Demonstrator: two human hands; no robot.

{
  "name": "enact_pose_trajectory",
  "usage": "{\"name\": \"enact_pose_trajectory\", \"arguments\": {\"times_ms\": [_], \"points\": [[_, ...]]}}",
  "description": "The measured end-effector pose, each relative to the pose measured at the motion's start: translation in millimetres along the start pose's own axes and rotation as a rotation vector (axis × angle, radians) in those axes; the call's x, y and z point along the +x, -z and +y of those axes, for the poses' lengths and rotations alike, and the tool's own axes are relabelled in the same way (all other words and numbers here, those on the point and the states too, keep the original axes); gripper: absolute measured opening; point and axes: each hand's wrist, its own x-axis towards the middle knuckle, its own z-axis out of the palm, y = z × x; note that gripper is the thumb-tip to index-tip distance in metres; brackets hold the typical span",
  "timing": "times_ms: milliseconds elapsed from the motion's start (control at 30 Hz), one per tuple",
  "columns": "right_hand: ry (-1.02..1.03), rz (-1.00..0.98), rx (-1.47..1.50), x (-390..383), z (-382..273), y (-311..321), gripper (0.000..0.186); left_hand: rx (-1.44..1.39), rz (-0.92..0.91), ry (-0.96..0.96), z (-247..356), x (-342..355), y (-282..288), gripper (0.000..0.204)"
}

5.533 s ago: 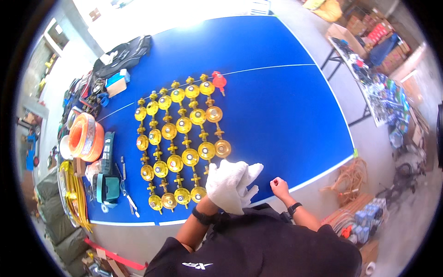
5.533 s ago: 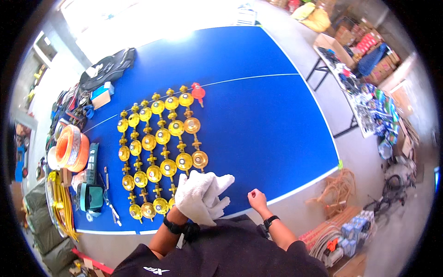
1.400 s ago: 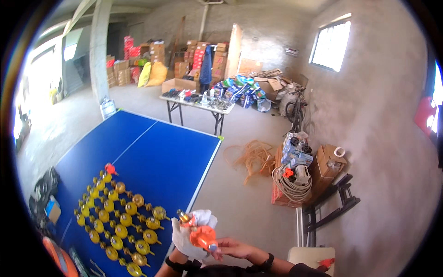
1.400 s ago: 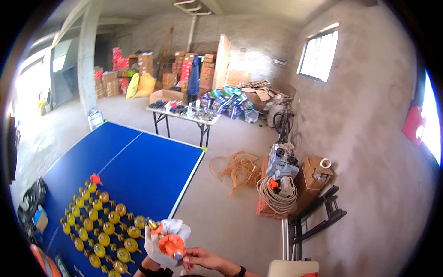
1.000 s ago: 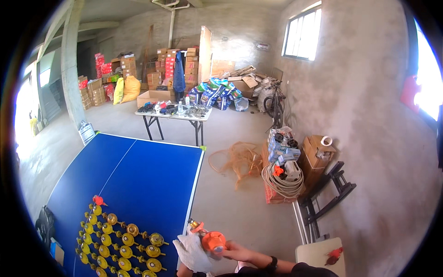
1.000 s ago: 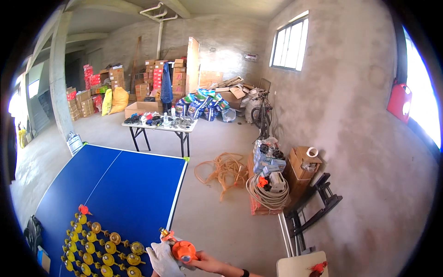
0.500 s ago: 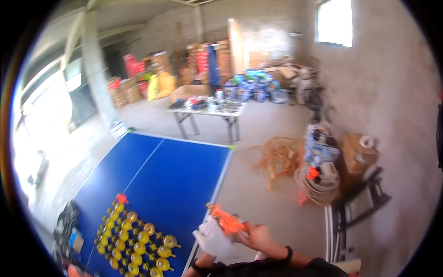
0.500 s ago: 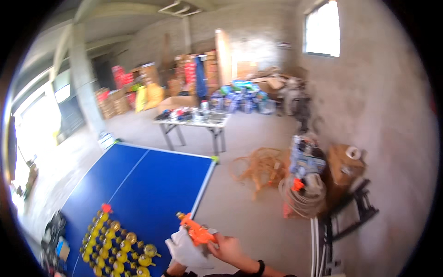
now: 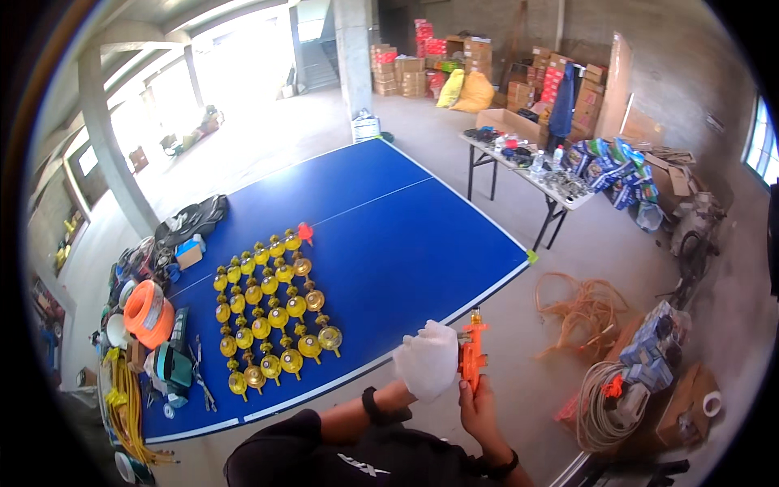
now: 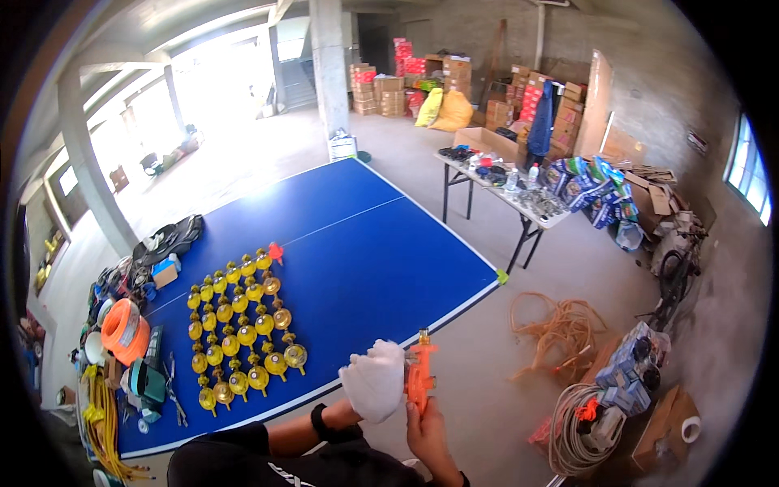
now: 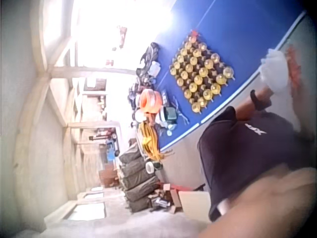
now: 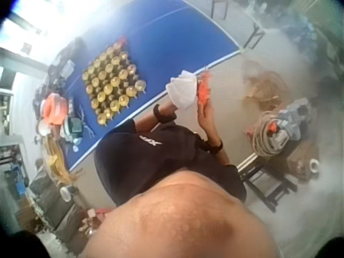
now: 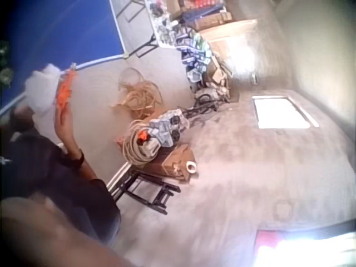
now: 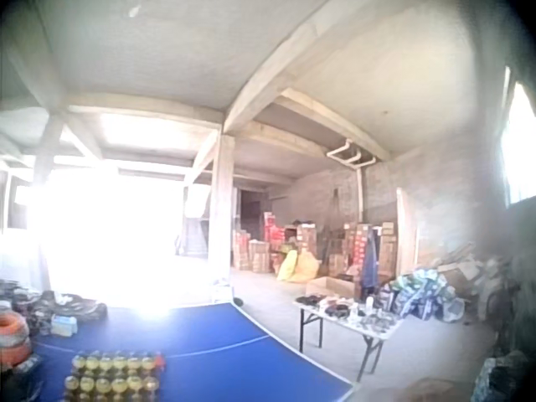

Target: The person wipes several gold-colored and red-colored metal valves with a cloth and arranges them in rows on a blue table. They then pick up a silver-colored metal component from a nearby table, wipe it with the cloth, and place it on the blue table.

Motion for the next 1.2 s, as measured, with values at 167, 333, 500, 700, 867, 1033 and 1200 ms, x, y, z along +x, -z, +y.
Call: {"name": "enact_pose_trajectory", "arguments": {"times_ms": [167,333,500,700,867,1033,1200], "points": [[0.158,-0.094,-0.545,42,-24,12,0.023,0.252,-0.106,0.273,12,35,25,0.045],[0.227,-0.258,-0.671,70,-32,-5,0.028,-0.221,-0.048,-0.133,-21,34,63,0.046],[-0.120,-0.225,-0.251,94,-4,-43,0.030,-0.082,-0.075,-0.169,-47,49,99,0.045],[-0.082,-0.266,-0.396,131,-18,-89,0.033,0.659,-0.263,0.025,-69,49,149,0.042],[-0.037,-0.315,-0.676,149,-6,-141,0.041,0.632,-0.381,0.132,-88,40,183,0.040],[-0.318,-0.527,-0.308,168,-9,-165,0.045,0.226,0.143,-0.028,-170,0,161,0.041],[-0.391,-0.771,-0.265,196,3,-169,0.044,-0.232,-0.201,0.292,-206,23,174,0.073]]}}
